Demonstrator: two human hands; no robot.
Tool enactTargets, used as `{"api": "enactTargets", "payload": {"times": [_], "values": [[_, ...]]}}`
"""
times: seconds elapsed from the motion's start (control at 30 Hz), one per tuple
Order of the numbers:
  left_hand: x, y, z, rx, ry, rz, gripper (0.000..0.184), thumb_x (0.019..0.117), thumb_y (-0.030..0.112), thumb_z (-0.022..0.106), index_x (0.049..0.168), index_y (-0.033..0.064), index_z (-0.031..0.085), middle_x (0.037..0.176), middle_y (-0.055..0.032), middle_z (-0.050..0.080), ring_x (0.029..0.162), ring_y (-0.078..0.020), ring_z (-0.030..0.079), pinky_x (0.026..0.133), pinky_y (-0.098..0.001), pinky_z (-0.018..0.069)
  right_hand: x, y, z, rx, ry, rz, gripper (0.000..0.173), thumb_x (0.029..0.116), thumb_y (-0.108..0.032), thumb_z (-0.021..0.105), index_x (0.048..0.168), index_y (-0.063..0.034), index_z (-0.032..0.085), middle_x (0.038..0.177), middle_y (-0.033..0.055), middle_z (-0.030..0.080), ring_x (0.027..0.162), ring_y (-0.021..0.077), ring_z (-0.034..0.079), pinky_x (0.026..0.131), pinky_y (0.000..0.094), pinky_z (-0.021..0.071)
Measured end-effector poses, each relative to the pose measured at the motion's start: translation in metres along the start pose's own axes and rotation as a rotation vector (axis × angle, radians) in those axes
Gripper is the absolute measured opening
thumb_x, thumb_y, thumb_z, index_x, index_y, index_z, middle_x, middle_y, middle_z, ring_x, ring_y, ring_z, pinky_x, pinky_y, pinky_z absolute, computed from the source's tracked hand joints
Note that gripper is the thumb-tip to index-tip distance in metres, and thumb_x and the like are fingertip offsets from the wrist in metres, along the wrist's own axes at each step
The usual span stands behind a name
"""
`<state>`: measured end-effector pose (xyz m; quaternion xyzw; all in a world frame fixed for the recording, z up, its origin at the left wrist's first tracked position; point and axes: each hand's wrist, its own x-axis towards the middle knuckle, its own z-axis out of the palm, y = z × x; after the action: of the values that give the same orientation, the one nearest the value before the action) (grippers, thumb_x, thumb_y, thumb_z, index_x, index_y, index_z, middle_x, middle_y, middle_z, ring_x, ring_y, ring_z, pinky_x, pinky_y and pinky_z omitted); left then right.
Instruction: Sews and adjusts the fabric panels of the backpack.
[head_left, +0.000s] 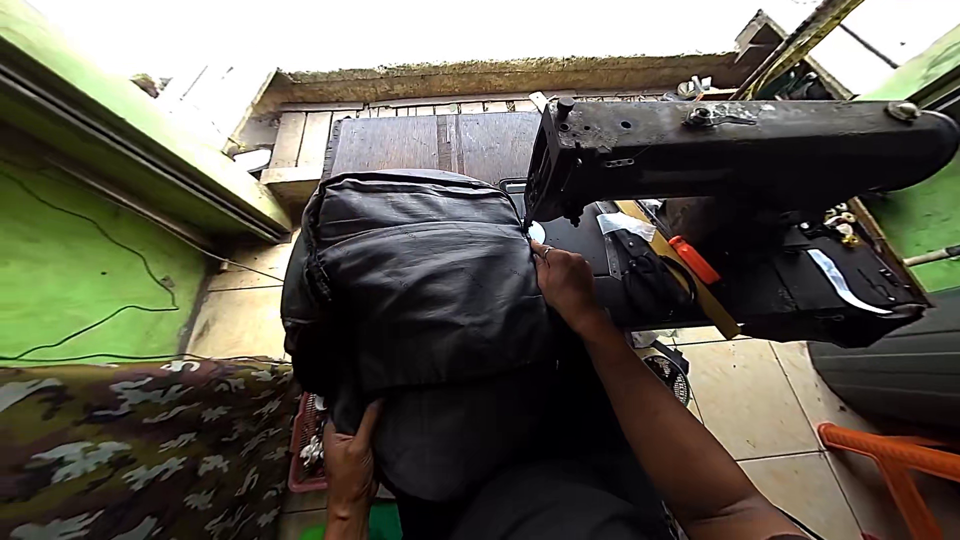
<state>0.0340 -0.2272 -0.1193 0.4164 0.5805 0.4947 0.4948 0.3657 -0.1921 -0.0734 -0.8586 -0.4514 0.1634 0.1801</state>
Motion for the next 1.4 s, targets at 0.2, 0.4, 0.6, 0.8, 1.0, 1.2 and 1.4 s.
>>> {"api": "enactTargets", "payload": {"times": [0.2, 0.4, 0.6, 0.8, 1.0, 1.2, 1.4], "values": [[0.025, 0.092, -0.018, 0.143, -0.084, 0.429, 0.057, 0.0832, 0.008, 0.072, 0.131, -0.0080, 0.045, 0.114, 0.0119, 0.067, 0.107, 0.0075, 0.064, 0.098, -0.0161, 0.0531, -0.014, 0.003, 0.000, 0.187, 0.065, -0.034, 0.034, 0.1078, -0.019, 0.051, 0.137, -0.0097, 0.066, 0.107, 0.0232, 0.073, 0.098, 0.0437, 0.071, 0.082, 0.0629, 0.0547], [0.034, 0.079, -0.019, 0.540, 0.023, 0.128, 0.076, 0.0871, 0.015, 0.077, 0.148, -0.0080, 0.037, 0.136, -0.0186, 0.059, 0.122, -0.0118, 0.060, 0.105, -0.0276, 0.0490, -0.021, 0.029, -0.014, 0.548, -0.210, 0.141, 0.031, 0.1064, -0.021, 0.057, 0.134, -0.0084, 0.057, 0.094, 0.0165, 0.072, 0.075, 0.0302, 0.071, 0.069, 0.0497, 0.0594], [0.005, 0.075, 0.040, 0.935, 0.104, 0.907, 0.047, 0.0952, 0.023, 0.065, 0.123, -0.0142, 0.062, 0.132, -0.0406, 0.054, 0.126, -0.0517, 0.053, 0.109, -0.0516, 0.0426, -0.023, 0.038, -0.013, 0.755, -0.254, 0.194, 0.024, 0.1055, -0.018, 0.060, 0.127, -0.0068, 0.059, 0.095, 0.0133, 0.071, 0.071, 0.0218, 0.072, 0.068, 0.0403, 0.0617], [-0.013, 0.049, 0.181, 0.952, -0.740, 1.116, 0.040, 0.0985, 0.032, 0.065, 0.133, 0.0110, 0.068, 0.142, -0.0095, 0.064, 0.139, -0.0321, 0.053, 0.117, -0.0532, 0.0391, -0.025, 0.035, -0.012, 0.600, -0.155, 0.092, 0.020, 0.1022, -0.016, 0.064, 0.118, -0.0050, 0.064, 0.086, 0.0102, 0.072, 0.070, 0.0231, 0.070, 0.067, 0.0444, 0.0599], [0.014, 0.036, 0.197, 1.184, -0.642, 1.035, 0.043, 0.0903, 0.035, 0.067, 0.125, 0.0103, 0.070, 0.127, -0.0100, 0.070, 0.132, -0.0302, 0.057, 0.112, -0.0501, 0.0408, -0.021, 0.043, -0.016, 0.590, -0.125, 0.111, 0.024, 0.1029, -0.012, 0.062, 0.127, -0.0103, 0.060, 0.081, 0.0127, 0.072, 0.061, 0.0249, 0.071, 0.059, 0.0434, 0.0612], [0.013, 0.042, 0.198, 1.072, -0.630, 0.942, 0.043, 0.0831, 0.017, 0.069, 0.125, 0.0051, 0.068, 0.122, -0.0151, 0.070, 0.124, -0.0336, 0.062, 0.107, -0.0538, 0.0437, -0.029, 0.046, -0.011, 0.340, 0.015, -0.165, 0.021, 0.1003, -0.004, 0.057, 0.105, -0.0114, 0.075, 0.084, 0.0133, 0.069, 0.073, 0.0302, 0.067, 0.065, 0.0519, 0.0540], [0.016, 0.053, 0.198, 1.064, -0.705, 0.923, 0.045, 0.0815, 0.007, 0.069, 0.127, 0.0039, 0.067, 0.119, -0.0162, 0.070, 0.116, -0.0342, 0.066, 0.100, -0.0554, 0.0490, -0.029, 0.053, 0.015, 0.096, 0.187, -0.322, 0.022, 0.0974, -0.008, 0.063, 0.115, -0.0107, 0.076, 0.094, 0.0156, 0.067, 0.086, 0.0329, 0.069, 0.066, 0.0487, 0.0570]]}}
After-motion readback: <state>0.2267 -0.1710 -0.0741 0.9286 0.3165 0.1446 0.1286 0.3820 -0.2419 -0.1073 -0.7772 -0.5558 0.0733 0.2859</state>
